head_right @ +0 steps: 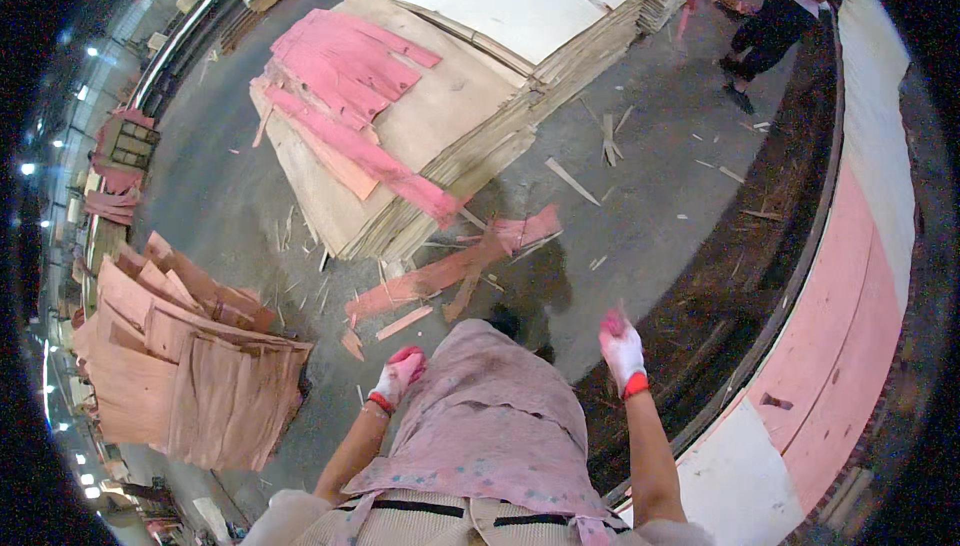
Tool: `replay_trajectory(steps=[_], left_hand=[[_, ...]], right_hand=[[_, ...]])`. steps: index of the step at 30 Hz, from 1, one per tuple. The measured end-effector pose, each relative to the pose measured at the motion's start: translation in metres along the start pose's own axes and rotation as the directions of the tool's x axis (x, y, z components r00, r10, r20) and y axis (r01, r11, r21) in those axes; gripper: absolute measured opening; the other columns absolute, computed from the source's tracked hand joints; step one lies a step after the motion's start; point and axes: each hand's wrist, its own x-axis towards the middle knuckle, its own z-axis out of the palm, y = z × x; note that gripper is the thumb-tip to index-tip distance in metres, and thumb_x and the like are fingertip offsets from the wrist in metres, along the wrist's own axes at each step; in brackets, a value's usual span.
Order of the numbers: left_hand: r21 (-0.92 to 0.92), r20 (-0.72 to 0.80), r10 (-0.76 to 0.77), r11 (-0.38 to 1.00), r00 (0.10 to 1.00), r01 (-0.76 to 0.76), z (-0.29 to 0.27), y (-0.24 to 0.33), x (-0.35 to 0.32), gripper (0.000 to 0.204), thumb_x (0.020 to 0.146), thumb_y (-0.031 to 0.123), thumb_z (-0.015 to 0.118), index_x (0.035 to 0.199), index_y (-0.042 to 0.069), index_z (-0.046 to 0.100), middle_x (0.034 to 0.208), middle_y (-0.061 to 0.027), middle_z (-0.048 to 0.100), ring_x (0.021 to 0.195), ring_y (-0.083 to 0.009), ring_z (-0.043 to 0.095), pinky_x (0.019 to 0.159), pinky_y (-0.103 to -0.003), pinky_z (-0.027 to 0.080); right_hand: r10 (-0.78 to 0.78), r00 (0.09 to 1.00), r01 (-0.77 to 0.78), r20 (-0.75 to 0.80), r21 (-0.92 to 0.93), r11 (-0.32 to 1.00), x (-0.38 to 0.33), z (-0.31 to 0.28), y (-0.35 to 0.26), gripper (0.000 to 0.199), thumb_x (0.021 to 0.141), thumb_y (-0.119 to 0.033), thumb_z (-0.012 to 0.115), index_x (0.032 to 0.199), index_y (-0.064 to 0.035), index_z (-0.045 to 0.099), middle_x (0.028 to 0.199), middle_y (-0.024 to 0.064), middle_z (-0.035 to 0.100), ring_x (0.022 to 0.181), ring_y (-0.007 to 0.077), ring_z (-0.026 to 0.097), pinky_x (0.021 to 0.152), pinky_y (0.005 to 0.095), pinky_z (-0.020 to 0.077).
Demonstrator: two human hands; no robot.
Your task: The person removes strips of wood veneer, fetches wood veneer sheets from stacks to lay them across a long work surface, and tears excess veneer material from the edges.
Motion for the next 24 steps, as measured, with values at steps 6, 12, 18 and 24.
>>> replay_trajectory(steps=[6, 12, 18, 24], left_hand=[[-0.163, -0.131, -0.143, 0.979, 0.981, 0.121, -0.020, 0.009, 0.036, 0.031, 0.086, 0.024, 0.063, 0.113, 0.010, 0.060, 0.094, 0.0009, 0.063, 0.078, -0.0085, 0.057, 0.061, -0.020, 0.043], [-0.161, -0.097, -0.129, 0.981, 0.987, 0.112, -0.013, 0.062, 0.120, 0.030, 0.087, 0.025, 0.062, 0.112, 0.008, 0.060, 0.093, 0.0006, 0.062, 0.077, -0.0093, 0.057, 0.062, -0.022, 0.045], [-0.237, -0.066, -0.043, 0.971, 0.997, 0.026, 0.017, 0.152, 0.190, 0.030, 0.086, 0.022, 0.060, 0.112, 0.006, 0.060, 0.092, 0.0013, 0.061, 0.082, -0.0089, 0.055, 0.069, -0.023, 0.045], [-0.234, -0.099, -0.055, 0.972, 0.994, 0.031, 0.033, 0.184, 0.210, 0.029, 0.089, 0.027, 0.059, 0.112, 0.009, 0.060, 0.096, 0.0018, 0.063, 0.086, -0.0101, 0.057, 0.071, -0.023, 0.045]], right_hand=[[-0.088, 0.988, 0.082, 0.131, 0.053, 0.995, 0.077, 0.078, -0.054, 0.037, 0.084, -0.002, 0.057, 0.120, -0.0012, 0.051, 0.102, 0.0028, 0.059, 0.088, 0.0087, 0.054, 0.072, 0.0208, 0.0440], [-0.009, 0.940, 0.063, 0.341, -0.148, 0.987, 0.135, 0.160, -0.073, 0.039, 0.085, -0.004, 0.052, 0.124, -0.0025, 0.050, 0.098, 0.0019, 0.060, 0.082, 0.0117, 0.054, 0.073, 0.0239, 0.0451], [0.008, 0.917, -0.001, 0.399, -0.017, 1.000, 0.172, 0.181, -0.126, 0.035, 0.087, -0.006, 0.051, 0.121, -0.0018, 0.053, 0.098, 0.0042, 0.061, 0.086, 0.0139, 0.056, 0.077, 0.0238, 0.0448], [0.072, 0.957, -0.024, 0.281, -0.171, 0.985, 0.230, 0.154, -0.170, 0.038, 0.087, -0.010, 0.057, 0.124, -0.0100, 0.052, 0.109, 0.0041, 0.061, 0.092, 0.0148, 0.058, 0.073, 0.0254, 0.0459]])
